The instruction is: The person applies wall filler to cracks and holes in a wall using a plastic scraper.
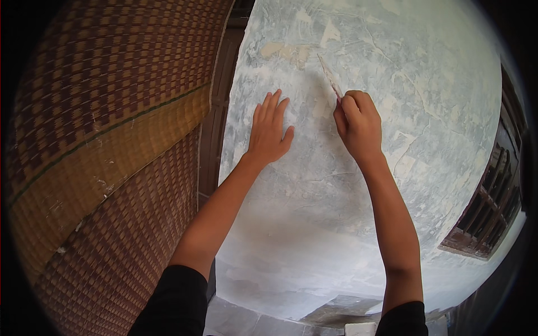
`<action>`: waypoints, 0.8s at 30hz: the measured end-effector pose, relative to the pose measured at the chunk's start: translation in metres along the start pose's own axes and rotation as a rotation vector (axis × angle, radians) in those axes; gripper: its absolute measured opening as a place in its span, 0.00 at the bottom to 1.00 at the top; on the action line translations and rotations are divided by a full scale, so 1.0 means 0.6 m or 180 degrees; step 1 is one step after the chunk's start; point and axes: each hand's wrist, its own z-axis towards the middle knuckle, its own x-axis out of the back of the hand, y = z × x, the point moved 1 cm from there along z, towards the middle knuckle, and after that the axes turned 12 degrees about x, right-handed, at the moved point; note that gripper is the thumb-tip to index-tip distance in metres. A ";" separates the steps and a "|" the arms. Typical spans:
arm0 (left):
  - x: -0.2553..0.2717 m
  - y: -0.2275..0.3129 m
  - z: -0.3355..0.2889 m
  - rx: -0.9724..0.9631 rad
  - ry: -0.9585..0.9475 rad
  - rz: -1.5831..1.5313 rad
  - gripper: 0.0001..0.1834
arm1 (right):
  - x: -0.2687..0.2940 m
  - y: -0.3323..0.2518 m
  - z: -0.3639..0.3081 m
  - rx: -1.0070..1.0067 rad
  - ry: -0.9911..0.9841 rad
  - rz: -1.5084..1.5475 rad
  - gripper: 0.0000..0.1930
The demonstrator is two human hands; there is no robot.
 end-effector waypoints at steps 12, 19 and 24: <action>-0.034 -0.052 -0.014 -0.0251 -0.0224 0.0239 0.39 | -0.117 0.021 0.054 0.1935 -0.1126 -0.1272 0.08; -0.039 -0.056 -0.015 -0.0312 -0.0136 0.0218 0.38 | -0.142 0.021 0.052 0.2117 -0.1267 -0.1512 0.08; -0.041 -0.058 -0.017 -0.0303 -0.0105 0.0253 0.37 | -0.158 0.025 0.045 0.2049 -0.1445 -0.1581 0.08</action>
